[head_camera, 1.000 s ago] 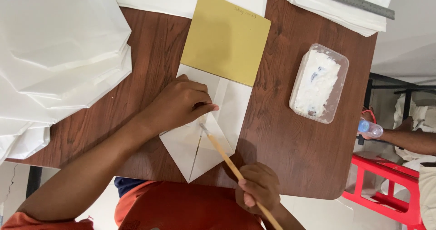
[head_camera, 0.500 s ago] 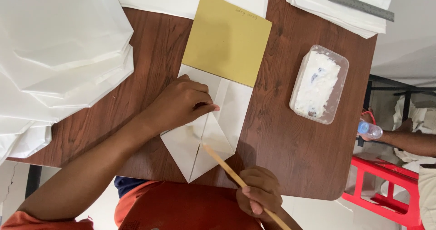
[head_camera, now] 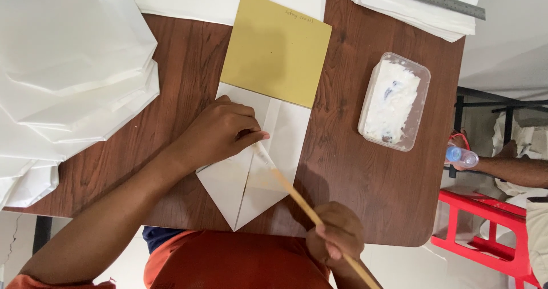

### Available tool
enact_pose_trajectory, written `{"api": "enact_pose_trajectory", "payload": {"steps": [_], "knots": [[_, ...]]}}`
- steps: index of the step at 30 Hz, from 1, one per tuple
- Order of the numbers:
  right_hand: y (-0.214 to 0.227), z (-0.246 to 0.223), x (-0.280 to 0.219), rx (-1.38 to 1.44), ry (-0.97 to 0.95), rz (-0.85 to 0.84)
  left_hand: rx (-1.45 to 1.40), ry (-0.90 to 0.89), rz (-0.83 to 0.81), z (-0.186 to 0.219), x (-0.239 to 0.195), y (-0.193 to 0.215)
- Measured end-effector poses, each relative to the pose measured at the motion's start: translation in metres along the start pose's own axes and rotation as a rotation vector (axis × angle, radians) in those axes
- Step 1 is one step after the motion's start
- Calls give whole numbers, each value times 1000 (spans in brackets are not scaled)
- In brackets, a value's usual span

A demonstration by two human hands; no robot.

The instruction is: Manually assembling a paper bag by folding paper around a template and applying glue with a brush.

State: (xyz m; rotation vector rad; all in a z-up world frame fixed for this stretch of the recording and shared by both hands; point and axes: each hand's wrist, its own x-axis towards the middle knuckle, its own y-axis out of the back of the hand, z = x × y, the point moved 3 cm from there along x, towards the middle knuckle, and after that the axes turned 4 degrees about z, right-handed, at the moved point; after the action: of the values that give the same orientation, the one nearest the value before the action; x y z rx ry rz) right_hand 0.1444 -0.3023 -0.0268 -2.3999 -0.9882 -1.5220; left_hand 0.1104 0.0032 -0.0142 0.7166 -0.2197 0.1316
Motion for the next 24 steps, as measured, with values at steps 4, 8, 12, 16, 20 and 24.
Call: {"api": "enact_pose_trajectory", "payload": {"steps": [4,8,12,16,20,24], "knots": [[-1,-1,6,-139,-97,70,78,-76,49,-2,-3,-5],[-2,-2,8,-117,-97,365,128,-113,77,0,-4,-6],[15,4,6,55,-68,-17,113,-123,84,2,-4,-4],[-2,0,19,-153,-178,215,109,-136,102,1,-3,-4],[2,-11,23,-155,-193,363,81,-96,72,2,-2,-2],[-10,-12,22,-298,-161,345,79,-90,70,3,-3,-2]]}}
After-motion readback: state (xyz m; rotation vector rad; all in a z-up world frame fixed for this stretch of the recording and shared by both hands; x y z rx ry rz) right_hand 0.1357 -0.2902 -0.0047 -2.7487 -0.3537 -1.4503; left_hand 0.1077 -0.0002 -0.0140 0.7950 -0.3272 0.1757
